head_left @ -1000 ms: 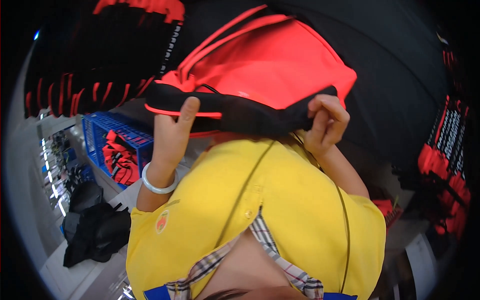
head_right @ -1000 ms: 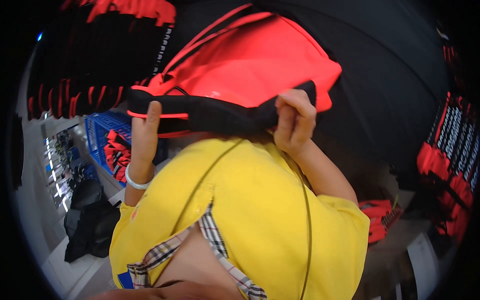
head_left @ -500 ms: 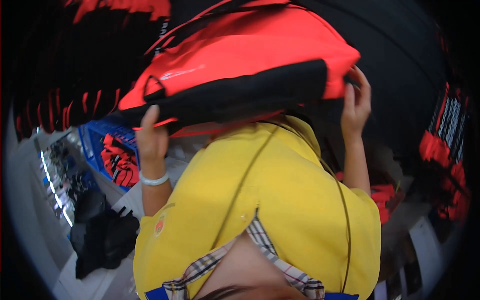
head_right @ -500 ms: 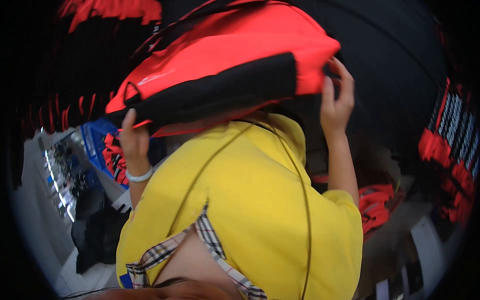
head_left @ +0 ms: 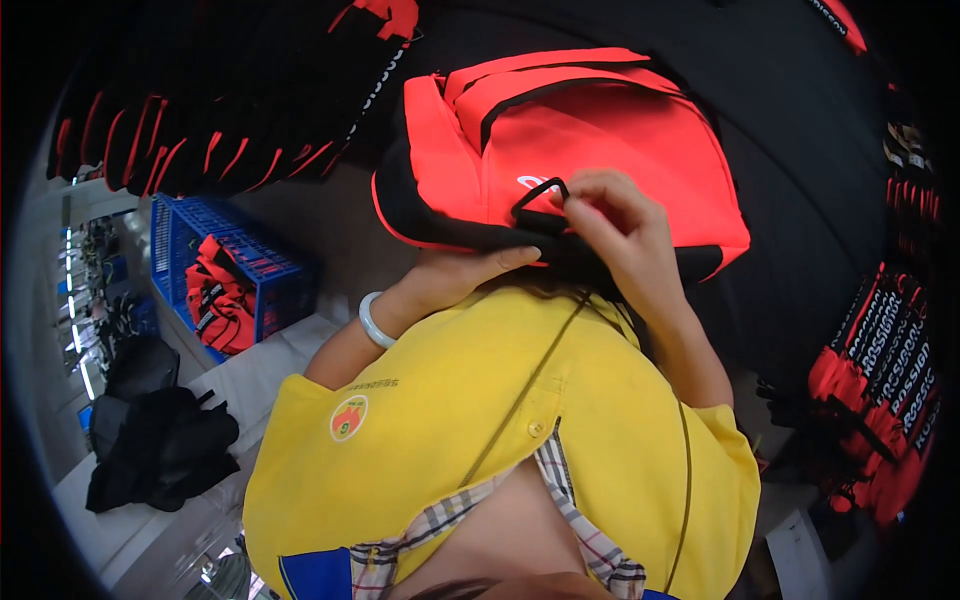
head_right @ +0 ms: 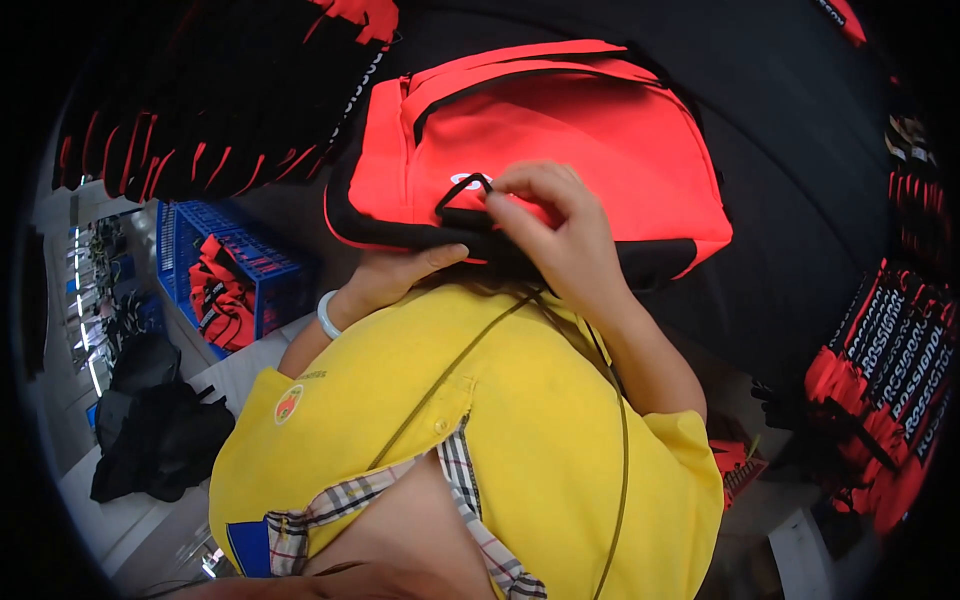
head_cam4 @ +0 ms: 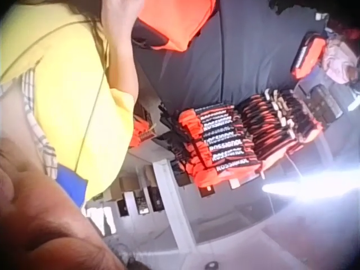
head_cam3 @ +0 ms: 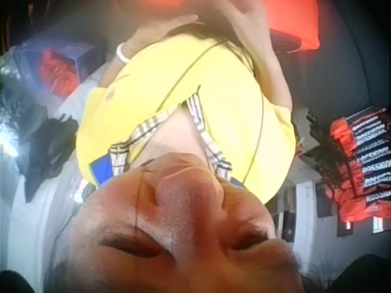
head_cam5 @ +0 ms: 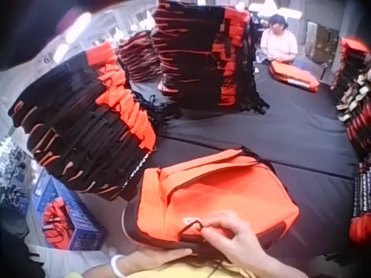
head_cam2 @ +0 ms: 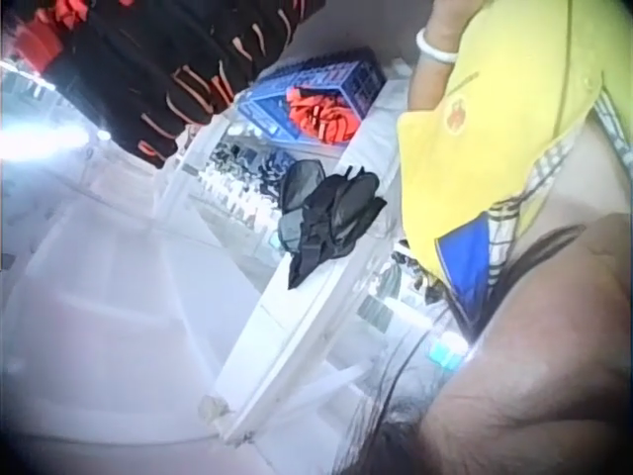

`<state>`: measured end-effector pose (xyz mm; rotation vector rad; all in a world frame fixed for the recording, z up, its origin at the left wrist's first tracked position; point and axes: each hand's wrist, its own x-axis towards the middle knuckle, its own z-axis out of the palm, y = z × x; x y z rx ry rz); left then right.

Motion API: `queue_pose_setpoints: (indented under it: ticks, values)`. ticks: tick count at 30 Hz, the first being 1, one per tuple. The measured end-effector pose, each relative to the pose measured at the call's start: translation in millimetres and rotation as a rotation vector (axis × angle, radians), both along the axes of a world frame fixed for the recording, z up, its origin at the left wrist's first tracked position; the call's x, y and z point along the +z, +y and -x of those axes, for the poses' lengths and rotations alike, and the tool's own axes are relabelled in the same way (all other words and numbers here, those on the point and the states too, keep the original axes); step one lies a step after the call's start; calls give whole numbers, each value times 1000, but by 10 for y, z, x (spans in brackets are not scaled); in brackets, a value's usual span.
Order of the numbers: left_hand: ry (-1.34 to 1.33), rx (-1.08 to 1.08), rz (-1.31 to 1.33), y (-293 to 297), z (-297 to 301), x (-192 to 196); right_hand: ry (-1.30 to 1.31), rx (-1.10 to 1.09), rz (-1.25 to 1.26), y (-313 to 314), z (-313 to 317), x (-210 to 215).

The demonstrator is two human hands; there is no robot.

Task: Inspecting, unfolding, and organizing red Rossignol sports bags on a warehouse work table.

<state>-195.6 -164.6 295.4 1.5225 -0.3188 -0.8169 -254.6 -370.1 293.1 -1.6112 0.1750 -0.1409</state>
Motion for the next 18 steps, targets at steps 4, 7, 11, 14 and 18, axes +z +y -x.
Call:
queue_pose_setpoints:
  ticks: [4,7,11,14,18]
  values:
    - [31,75,-8,-24,60,59,228,-9,-411,-64,-175,-196]
    - [1,92,-23,-15,52,-4,224,0,-404,-69,-176,-344]
    - [-11,140,11,-55,34,-32,222,-29,-518,-121,-195,-458]
    - [-8,156,31,-57,5,-61,230,-26,-555,-157,-215,-472]
    - [17,169,95,-136,4,2,-15,144,130,10,-235,-73]
